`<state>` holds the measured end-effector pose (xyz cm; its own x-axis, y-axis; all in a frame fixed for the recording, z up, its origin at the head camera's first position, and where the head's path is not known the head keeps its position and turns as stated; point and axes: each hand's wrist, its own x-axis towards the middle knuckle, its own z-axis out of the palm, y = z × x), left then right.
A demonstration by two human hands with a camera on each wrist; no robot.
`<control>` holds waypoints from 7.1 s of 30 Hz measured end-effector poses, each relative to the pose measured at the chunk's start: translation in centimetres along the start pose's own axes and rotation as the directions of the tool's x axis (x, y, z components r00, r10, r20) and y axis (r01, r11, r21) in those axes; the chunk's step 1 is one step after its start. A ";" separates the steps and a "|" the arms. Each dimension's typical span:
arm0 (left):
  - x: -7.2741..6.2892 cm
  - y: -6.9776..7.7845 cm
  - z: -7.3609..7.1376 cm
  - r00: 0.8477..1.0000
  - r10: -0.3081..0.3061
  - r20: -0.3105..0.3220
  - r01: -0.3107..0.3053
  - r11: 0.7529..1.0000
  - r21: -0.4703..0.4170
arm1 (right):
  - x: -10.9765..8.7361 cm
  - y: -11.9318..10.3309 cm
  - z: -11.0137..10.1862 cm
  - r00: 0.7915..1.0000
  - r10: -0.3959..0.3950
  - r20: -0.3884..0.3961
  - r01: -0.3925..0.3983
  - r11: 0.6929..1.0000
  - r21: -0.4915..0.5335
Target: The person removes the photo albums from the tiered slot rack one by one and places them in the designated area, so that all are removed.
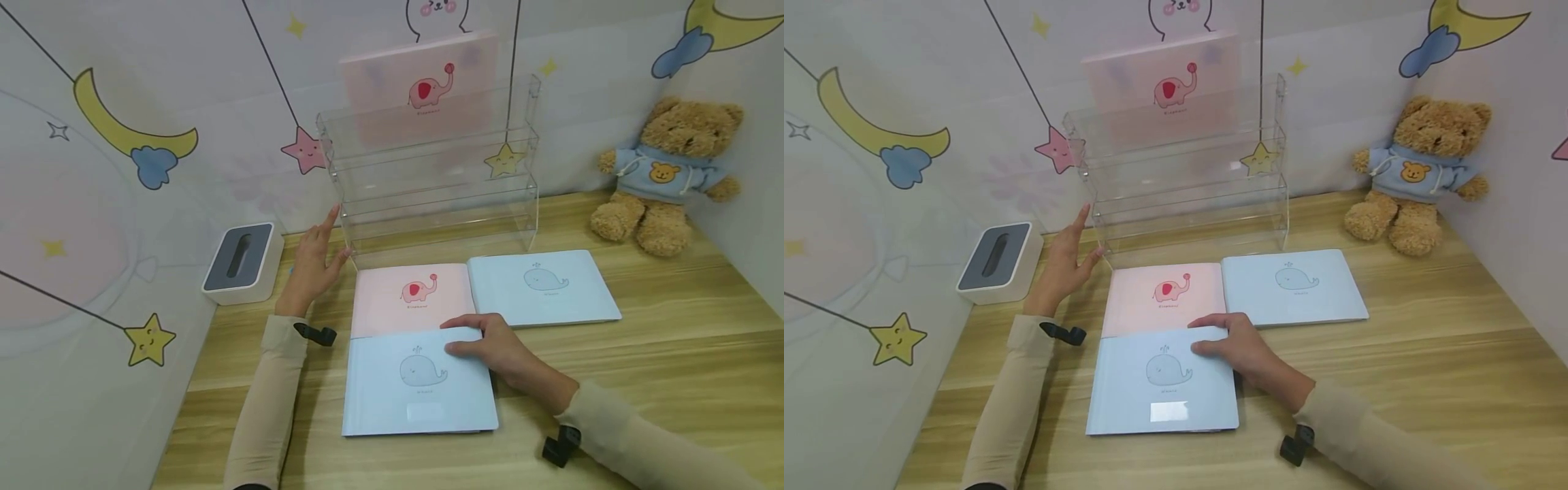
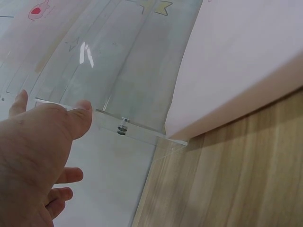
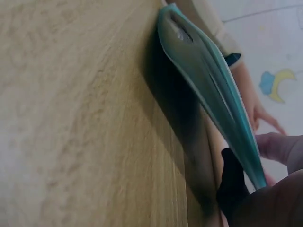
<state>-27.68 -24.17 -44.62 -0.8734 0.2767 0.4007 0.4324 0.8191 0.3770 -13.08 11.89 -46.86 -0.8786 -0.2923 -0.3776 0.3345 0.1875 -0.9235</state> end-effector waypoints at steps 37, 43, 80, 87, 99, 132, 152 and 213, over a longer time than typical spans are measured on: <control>-0.1 0.1 -0.1 1.000 0.018 -0.014 -0.018 1.000 0.001 | 0.1 -3.2 -2.8 0.813 -0.582 0.005 0.508 0.704 -0.497; 0.0 0.1 0.1 0.998 0.052 -0.046 -0.053 0.999 -0.006 | 0.4 -5.5 -5.1 0.772 -0.636 0.014 0.546 0.652 -0.526; 0.0 0.1 0.1 0.997 0.064 -0.048 -0.064 0.998 0.006 | 2.9 -16.7 -15.2 0.668 -0.739 -0.090 0.522 0.551 -0.651; 0.0 0.0 0.0 0.998 0.049 -0.036 -0.049 0.999 0.004 | 3.7 -19.0 -16.4 0.618 -0.779 -0.108 0.519 0.507 -0.688; 0.3 -0.2 0.7 0.988 0.125 -0.091 -0.125 0.992 0.003 | 4.1 -20.8 -18.2 0.617 -0.776 -0.130 0.490 0.509 -0.708; -0.2 0.5 -0.4 1.000 0.014 0.000 -0.014 1.000 -0.022 | 8.5 -29.5 -17.3 0.701 -0.674 -0.235 0.417 0.654 -0.631; -0.1 0.7 0.0 1.000 0.027 -0.009 -0.027 0.999 -0.018 | 9.9 -31.6 -17.4 0.747 -0.647 -0.150 0.323 0.551 -0.770; -0.2 0.4 0.2 0.998 0.053 -0.036 -0.053 0.998 -0.014 | 11.3 -32.8 -14.8 0.640 -0.766 -0.068 0.688 0.610 -0.394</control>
<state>-27.35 -23.84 -44.71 -0.8406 0.3012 0.4501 0.4817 0.7958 0.3670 -39.00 16.29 -19.79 -0.8414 -0.2666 0.4701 -0.5345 0.2827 -0.7964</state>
